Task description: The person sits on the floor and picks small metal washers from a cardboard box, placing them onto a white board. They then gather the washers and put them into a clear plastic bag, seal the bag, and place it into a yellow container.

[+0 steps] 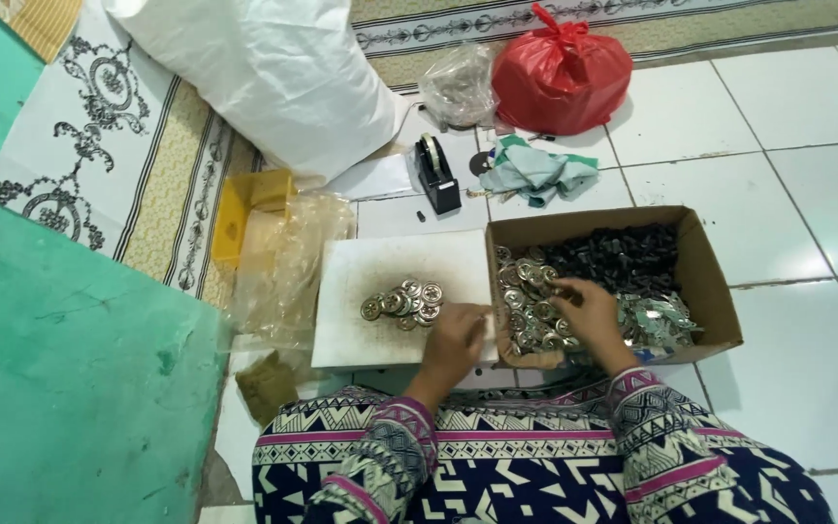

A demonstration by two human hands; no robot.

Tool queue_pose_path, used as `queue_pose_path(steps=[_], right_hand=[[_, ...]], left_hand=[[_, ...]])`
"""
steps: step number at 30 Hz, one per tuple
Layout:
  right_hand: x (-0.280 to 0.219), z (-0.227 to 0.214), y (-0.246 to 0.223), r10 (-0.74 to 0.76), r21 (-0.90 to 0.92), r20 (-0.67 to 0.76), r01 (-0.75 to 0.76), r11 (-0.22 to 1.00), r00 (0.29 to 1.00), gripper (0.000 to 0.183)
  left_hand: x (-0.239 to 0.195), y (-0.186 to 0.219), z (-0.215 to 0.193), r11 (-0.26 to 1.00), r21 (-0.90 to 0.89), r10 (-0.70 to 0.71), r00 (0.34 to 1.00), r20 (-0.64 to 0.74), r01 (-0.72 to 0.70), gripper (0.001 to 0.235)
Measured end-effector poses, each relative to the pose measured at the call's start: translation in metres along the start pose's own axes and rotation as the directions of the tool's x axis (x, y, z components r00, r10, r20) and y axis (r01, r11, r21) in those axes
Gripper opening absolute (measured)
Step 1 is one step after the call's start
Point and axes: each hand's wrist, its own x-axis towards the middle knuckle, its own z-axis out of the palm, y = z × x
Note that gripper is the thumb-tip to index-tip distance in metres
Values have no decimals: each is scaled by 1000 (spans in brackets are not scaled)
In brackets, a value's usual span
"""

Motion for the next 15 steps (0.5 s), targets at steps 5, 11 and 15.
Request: queue_pose_path(steps=[5,11,15], right_hand=[[-18,13,13,99,-177,116,-77,981,988,35],[-20,16,5,34,-438,309,111,892,950,41],[-22,21,9,53,-510,346,141,848,937,38]], left_hand=[[22,44,38,988,56,127,954,270,-147,17],[35,53,75,878,391,3,821,571,-275,12],[32,53,94,685,594,-128,733,668,-422,30]])
